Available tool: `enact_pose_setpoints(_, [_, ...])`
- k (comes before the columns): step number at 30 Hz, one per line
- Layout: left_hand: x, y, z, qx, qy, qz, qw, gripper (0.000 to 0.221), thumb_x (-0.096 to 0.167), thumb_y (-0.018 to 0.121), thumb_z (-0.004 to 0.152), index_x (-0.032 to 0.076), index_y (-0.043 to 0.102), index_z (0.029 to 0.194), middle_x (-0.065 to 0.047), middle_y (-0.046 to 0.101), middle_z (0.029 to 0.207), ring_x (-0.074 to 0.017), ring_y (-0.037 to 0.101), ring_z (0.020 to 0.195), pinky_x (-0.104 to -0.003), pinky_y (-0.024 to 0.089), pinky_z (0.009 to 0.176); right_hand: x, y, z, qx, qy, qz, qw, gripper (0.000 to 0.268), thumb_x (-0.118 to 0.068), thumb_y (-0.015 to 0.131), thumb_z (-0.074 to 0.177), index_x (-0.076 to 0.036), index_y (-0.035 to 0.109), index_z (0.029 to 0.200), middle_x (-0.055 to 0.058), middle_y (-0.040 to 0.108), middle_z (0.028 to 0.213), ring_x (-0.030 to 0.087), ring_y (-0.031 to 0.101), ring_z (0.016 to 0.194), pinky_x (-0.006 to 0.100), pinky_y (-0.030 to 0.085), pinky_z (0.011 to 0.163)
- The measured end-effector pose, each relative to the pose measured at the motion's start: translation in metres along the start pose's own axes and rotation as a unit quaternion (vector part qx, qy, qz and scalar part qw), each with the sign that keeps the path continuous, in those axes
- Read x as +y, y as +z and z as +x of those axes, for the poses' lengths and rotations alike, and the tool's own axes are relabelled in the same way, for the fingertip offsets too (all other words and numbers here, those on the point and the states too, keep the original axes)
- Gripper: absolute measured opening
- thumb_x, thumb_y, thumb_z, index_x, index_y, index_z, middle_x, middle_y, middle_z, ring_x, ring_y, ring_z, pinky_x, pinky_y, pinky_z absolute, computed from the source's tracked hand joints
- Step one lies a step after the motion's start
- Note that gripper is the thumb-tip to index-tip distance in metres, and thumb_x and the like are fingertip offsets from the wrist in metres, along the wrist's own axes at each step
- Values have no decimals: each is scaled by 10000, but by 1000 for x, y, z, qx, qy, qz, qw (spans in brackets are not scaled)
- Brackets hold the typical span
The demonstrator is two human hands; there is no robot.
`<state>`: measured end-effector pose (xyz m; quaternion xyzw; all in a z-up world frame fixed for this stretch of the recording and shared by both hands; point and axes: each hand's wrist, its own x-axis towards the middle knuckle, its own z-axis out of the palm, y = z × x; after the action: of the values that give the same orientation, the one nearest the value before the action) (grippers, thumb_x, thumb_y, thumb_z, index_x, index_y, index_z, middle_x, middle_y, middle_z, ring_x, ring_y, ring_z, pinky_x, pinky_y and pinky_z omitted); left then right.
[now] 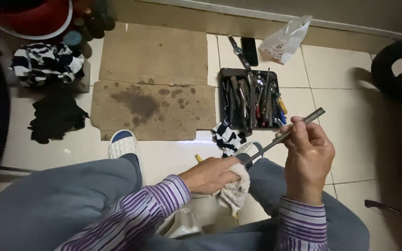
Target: The person is cleaning various hand tools, primarily wrenches and screwdrivers, by wiping them down with a white cloth to remove grease.
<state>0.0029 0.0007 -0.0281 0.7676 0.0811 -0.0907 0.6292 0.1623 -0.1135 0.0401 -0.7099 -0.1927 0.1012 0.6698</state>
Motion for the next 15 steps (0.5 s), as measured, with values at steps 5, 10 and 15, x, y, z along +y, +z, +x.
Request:
enact_pose_setpoints(5, [-28, 17, 2, 26, -3, 24, 999, 334, 333, 475, 958, 98, 552, 1183, -295, 703, 1007, -478, 689, 1007, -591, 525, 894, 11, 5, -5, -9, 17, 4, 1000, 151, -140, 638, 1045, 10, 633, 1066, 149, 670, 816, 194, 706, 723, 325, 629, 689])
enact_pose_setpoints(10, [-28, 23, 4, 69, 15, 81, 994, 290, 303, 467, 975, 59, 514, 1125, -293, 702, 946, -484, 699, 965, -607, 520, 869, 24, 0, -1, 16, 10, -1, 1000, 179, -134, 653, 1050, 36, 600, 1066, 174, 654, 799, 213, 690, 675, 327, 611, 623])
enact_pose_setpoints(15, [-29, 21, 7, 156, 79, 169, 970, 233, 309, 521, 960, 119, 554, 1092, -148, 734, 921, -346, 728, 947, -451, 489, 943, 31, -5, 2, 70, -54, -37, 995, 182, -102, 703, 1065, 44, 597, 1049, 173, 644, 758, 202, 664, 587, 313, 582, 539])
